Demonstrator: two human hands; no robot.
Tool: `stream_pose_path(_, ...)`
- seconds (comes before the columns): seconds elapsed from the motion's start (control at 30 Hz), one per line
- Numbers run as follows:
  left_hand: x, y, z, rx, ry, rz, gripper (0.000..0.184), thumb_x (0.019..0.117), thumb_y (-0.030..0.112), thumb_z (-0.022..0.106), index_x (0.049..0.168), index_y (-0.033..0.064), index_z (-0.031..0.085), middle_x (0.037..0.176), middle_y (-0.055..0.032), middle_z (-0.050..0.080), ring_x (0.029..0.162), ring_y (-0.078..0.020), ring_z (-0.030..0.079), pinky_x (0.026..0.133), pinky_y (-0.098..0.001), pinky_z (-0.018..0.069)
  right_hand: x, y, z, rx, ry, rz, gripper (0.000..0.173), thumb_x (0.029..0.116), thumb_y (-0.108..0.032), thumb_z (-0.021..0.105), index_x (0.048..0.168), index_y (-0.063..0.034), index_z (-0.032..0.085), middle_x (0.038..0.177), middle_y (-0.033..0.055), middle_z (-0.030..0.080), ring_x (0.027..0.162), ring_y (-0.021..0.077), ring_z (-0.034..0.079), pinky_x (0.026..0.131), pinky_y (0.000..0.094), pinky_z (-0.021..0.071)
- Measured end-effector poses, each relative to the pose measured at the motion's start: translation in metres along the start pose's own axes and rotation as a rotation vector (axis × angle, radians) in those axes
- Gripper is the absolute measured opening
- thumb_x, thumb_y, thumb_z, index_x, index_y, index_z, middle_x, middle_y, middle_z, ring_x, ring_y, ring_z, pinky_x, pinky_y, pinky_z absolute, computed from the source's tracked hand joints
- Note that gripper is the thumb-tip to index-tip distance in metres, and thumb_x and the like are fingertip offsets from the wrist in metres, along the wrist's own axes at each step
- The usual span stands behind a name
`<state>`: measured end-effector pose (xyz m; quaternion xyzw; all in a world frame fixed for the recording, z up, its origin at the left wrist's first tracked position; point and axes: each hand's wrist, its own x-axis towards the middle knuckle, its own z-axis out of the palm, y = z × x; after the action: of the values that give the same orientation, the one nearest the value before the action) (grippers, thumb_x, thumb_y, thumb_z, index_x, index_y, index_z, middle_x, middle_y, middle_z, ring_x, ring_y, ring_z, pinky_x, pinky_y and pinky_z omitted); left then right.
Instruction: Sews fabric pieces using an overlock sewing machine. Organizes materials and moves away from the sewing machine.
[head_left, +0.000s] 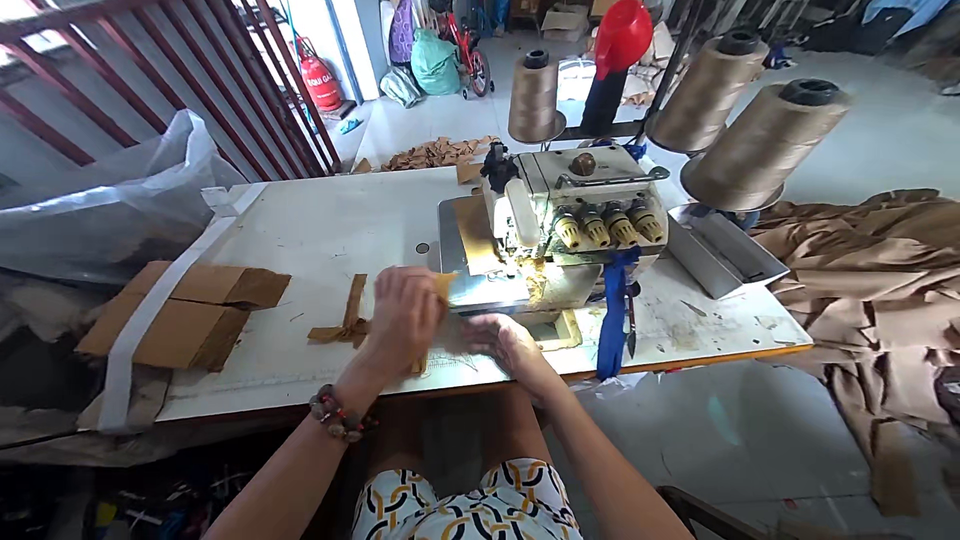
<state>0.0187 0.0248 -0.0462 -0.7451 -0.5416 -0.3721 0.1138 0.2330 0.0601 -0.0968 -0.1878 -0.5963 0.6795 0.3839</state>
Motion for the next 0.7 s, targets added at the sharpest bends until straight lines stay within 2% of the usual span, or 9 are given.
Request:
stream_pose_path(0.07,0.010,0.033,0.004,0.002,-0.074,0.098,0.020,0.0993,0.014,0.052,0.097,-0.0001,0.067,0.117,-0.0181,0.069,0.118,-0.0351,0.064,0.111,-0.0635,0.0375,-0.004,-0.004,0.009,0.034,0.032,0.079,0.103,0.0936,-0.077,0.040,0.140,0.0142,0.041,0.134,0.0145,0.061,0.121,0.0128,0.061,0.104,0.0306,0.0510)
stream_pose_path(0.1,0.013,0.043,0.010,0.005,-0.093,0.133,0.020,0.0991,0.015,0.054,0.098,0.0024,0.070,0.114,-0.0142,0.072,0.115,-0.0313,0.067,0.111,-0.0651,0.0362,-0.008,-0.009,0.014,0.066,0.066,0.135,0.092,0.0977,-0.068,0.040,0.141,0.0131,0.039,0.131,0.0116,0.061,0.117,0.0091,0.062,0.102,0.0277,0.0513)
stream_pose_path(0.13,0.015,0.048,0.017,0.004,-0.106,0.149,0.021,0.0997,0.016,0.055,0.101,0.0041,0.073,0.109,-0.0112,0.074,0.111,-0.0292,0.070,0.110,-0.0674,0.0363,-0.011,-0.015,0.016,0.106,0.107,0.189,0.069,0.1024,-0.051,0.038,0.137,0.0090,0.042,0.121,0.0071,0.064,0.109,0.0066,0.064,0.096,0.0268,0.0540)
stream_pose_path(0.2,0.016,0.054,0.026,-0.007,-0.157,0.131,0.025,0.1018,0.019,0.056,0.112,0.0066,0.074,0.110,-0.0089,0.074,0.111,-0.0302,0.070,0.109,-0.0736,0.0339,-0.015,-0.020,0.013,0.154,0.176,0.238,0.030,0.1054,-0.022,0.040,0.117,0.0006,0.055,0.096,0.0013,0.072,0.089,0.0074,0.070,0.083,0.0295,0.0597)
stream_pose_path(0.27,0.018,0.061,0.026,0.015,-0.203,0.102,0.029,0.1023,0.021,0.056,0.122,0.0102,0.074,0.116,-0.0085,0.073,0.115,-0.0324,0.069,0.107,-0.0784,0.0309,-0.017,-0.021,0.006,0.154,0.190,0.245,0.021,0.1040,-0.013,0.042,0.108,-0.0021,0.060,0.085,0.0004,0.074,0.079,0.0091,0.073,0.077,0.0303,0.0622)
stream_pose_path(0.37,0.024,0.067,0.024,0.066,-0.251,0.060,0.031,0.1024,0.021,0.056,0.128,0.0126,0.072,0.125,-0.0075,0.071,0.121,-0.0319,0.067,0.109,-0.0787,0.0276,-0.014,-0.023,0.000,0.158,0.195,0.248,0.022,0.1053,-0.013,0.041,0.110,-0.0008,0.059,0.086,0.0023,0.073,0.080,0.0103,0.073,0.077,0.0304,0.0618)
stream_pose_path(0.53,0.037,0.065,0.019,0.073,-0.326,0.038,0.033,0.1040,0.023,0.053,0.129,0.0120,0.071,0.127,-0.0080,0.071,0.125,-0.0318,0.064,0.113,-0.0785,0.0217,-0.002,-0.030,-0.001,0.138,0.184,0.231,0.024,0.1059,-0.016,0.040,0.108,-0.0008,0.059,0.084,0.0032,0.072,0.078,0.0113,0.072,0.075,0.0305,0.0618)
stream_pose_path(0.63,0.036,0.068,0.012,0.066,-0.273,0.110,0.021,0.1008,0.013,0.060,0.113,0.0086,0.077,0.103,-0.0100,0.074,0.104,-0.0324,0.072,0.109,-0.0790,0.0284,0.002,-0.030,-0.004,0.167,0.166,0.189,0.024,0.1057,-0.017,0.041,0.108,-0.0023,0.061,0.088,0.0021,0.072,0.083,0.0100,0.072,0.079,0.0304,0.0610)
stream_pose_path(0.7,0.038,0.066,0.010,0.059,-0.302,0.099,0.022,0.1014,0.015,0.059,0.112,0.0099,0.077,0.098,-0.0089,0.075,0.098,-0.0309,0.073,0.110,-0.0776,0.0297,0.004,-0.031,-0.006,0.202,0.130,0.170,0.028,0.1067,-0.016,0.036,0.106,-0.0024,0.061,0.086,0.0027,0.073,0.078,0.0109,0.072,0.074,0.0290,0.0621)
